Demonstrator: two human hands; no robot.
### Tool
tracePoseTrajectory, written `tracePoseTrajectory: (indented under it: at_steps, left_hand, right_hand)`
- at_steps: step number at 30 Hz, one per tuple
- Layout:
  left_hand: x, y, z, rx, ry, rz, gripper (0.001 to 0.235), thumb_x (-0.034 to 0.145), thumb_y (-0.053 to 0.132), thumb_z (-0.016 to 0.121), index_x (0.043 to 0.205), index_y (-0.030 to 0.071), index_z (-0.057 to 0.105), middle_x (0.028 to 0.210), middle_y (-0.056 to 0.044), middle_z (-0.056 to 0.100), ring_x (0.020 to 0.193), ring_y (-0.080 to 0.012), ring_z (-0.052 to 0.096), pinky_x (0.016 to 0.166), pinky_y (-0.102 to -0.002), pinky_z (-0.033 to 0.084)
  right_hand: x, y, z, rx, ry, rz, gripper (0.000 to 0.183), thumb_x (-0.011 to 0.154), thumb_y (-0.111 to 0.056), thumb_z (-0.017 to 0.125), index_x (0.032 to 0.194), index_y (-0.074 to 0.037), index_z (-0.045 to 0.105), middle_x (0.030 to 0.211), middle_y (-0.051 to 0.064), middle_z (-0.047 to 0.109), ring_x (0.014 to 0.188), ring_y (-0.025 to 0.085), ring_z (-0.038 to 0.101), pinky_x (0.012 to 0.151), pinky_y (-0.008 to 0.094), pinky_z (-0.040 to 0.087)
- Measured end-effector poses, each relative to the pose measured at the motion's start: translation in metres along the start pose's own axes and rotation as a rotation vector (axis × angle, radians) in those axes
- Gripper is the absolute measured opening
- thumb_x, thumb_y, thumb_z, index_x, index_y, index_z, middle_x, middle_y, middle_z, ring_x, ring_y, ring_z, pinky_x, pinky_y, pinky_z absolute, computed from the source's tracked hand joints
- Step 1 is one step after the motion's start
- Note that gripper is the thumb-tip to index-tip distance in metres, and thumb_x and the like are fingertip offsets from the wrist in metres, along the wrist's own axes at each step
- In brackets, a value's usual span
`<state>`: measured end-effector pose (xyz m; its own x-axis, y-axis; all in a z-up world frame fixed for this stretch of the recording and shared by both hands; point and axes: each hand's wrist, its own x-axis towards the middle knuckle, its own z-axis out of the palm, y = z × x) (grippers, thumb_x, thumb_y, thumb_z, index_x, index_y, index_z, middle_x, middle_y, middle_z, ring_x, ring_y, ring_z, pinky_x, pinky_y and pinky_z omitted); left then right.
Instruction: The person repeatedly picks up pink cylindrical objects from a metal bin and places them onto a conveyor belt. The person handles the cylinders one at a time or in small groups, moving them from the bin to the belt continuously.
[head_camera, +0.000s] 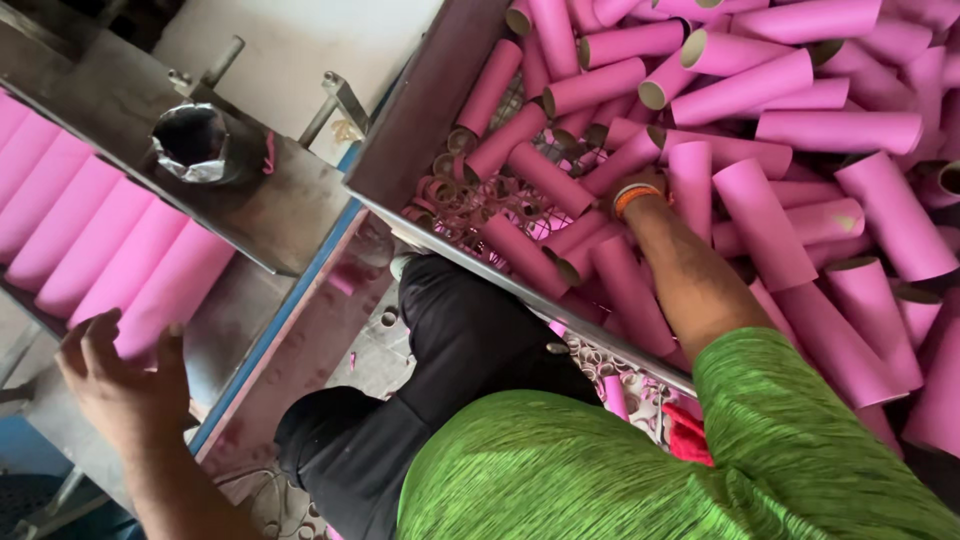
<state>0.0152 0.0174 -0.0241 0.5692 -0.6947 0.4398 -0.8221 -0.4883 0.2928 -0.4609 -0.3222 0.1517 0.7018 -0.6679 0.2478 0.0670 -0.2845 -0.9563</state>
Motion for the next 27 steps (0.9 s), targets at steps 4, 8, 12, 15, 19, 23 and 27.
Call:
tracePoseTrajectory:
  at_steps: [4, 8, 12, 15, 19, 23, 27]
  left_hand:
    - [0.003, 0.014, -0.006, -0.032, 0.016, 0.02, 0.048, 0.099, 0.026, 0.088, 0.129, 0.0, 0.06, 0.133, -0.019, 0.056, 0.123, -0.0375, 0.056, 0.103, -0.047, 0.053]
    - [0.009, 0.037, -0.015, -0.07, 0.065, -0.048, 0.051, 0.092, 0.026, 0.088, 0.13, 0.001, 0.064, 0.139, -0.022, 0.058, 0.128, -0.0419, 0.057, 0.109, -0.05, 0.049]
    - [0.015, 0.052, -0.019, -0.17, 0.124, -0.089, 0.055, 0.09, 0.029, 0.089, 0.131, 0.002, 0.064, 0.135, -0.023, 0.059, 0.123, -0.0435, 0.057, 0.103, -0.05, 0.049]
    - [0.017, 0.056, -0.024, -0.186, 0.176, -0.078, 0.055, 0.087, 0.029, 0.088, 0.129, 0.003, 0.063, 0.131, -0.022, 0.06, 0.12, -0.0424, 0.059, 0.102, -0.049, 0.05]
    - [0.02, 0.06, -0.025, -0.259, 0.229, -0.103, 0.054, 0.087, 0.032, 0.087, 0.126, 0.003, 0.063, 0.126, -0.02, 0.061, 0.116, -0.0415, 0.06, 0.098, -0.048, 0.051]
    - [0.017, 0.057, -0.021, -0.488, 0.28, -0.172, 0.047, 0.092, 0.027, 0.08, 0.127, 0.003, 0.06, 0.126, -0.02, 0.059, 0.106, -0.0336, 0.067, 0.09, -0.043, 0.055]
    - [0.011, 0.049, -0.016, -0.587, 0.227, -0.335, 0.034, 0.098, 0.02, 0.071, 0.127, 0.006, 0.061, 0.123, -0.015, 0.063, 0.101, -0.0299, 0.07, 0.082, -0.038, 0.057]
  right_hand:
    - [-0.044, 0.08, -0.043, 0.048, 0.041, 0.218, 0.045, 0.109, -0.038, 0.044, 0.119, 0.0, 0.065, 0.122, 0.019, 0.07, 0.109, 0.025, 0.069, 0.098, 0.033, 0.055]
    - [-0.029, 0.233, -0.081, -0.335, -0.031, 0.328, 0.043, 0.101, -0.039, 0.053, 0.122, -0.005, 0.069, 0.122, 0.018, 0.072, 0.109, 0.029, 0.07, 0.095, 0.038, 0.055]
    - [-0.026, 0.337, -0.1, -0.862, -0.213, 0.385, 0.046, 0.091, -0.035, 0.067, 0.126, -0.007, 0.07, 0.119, 0.02, 0.073, 0.109, 0.035, 0.07, 0.092, 0.043, 0.055]
    - [-0.041, 0.347, -0.093, -1.04, -0.045, 0.567, 0.036, 0.099, -0.03, 0.067, 0.128, -0.008, 0.071, 0.113, 0.022, 0.074, 0.103, 0.039, 0.073, 0.086, 0.047, 0.057]
    - [-0.011, 0.287, -0.092, -1.162, 0.103, 0.14, 0.037, 0.099, -0.023, 0.071, 0.134, -0.014, 0.071, 0.112, 0.025, 0.071, 0.104, 0.043, 0.069, 0.091, 0.049, 0.055]
    - [0.07, 0.188, -0.086, -0.748, 0.159, -0.176, 0.033, 0.108, -0.014, 0.057, 0.139, -0.002, 0.056, 0.12, 0.019, 0.065, 0.106, 0.029, 0.061, 0.099, 0.037, 0.05]
    - [0.126, 0.129, -0.025, -0.225, 0.166, -0.166, 0.017, 0.118, -0.016, 0.065, 0.128, -0.002, 0.061, 0.113, 0.008, 0.065, 0.096, 0.014, 0.06, 0.089, 0.029, 0.051]
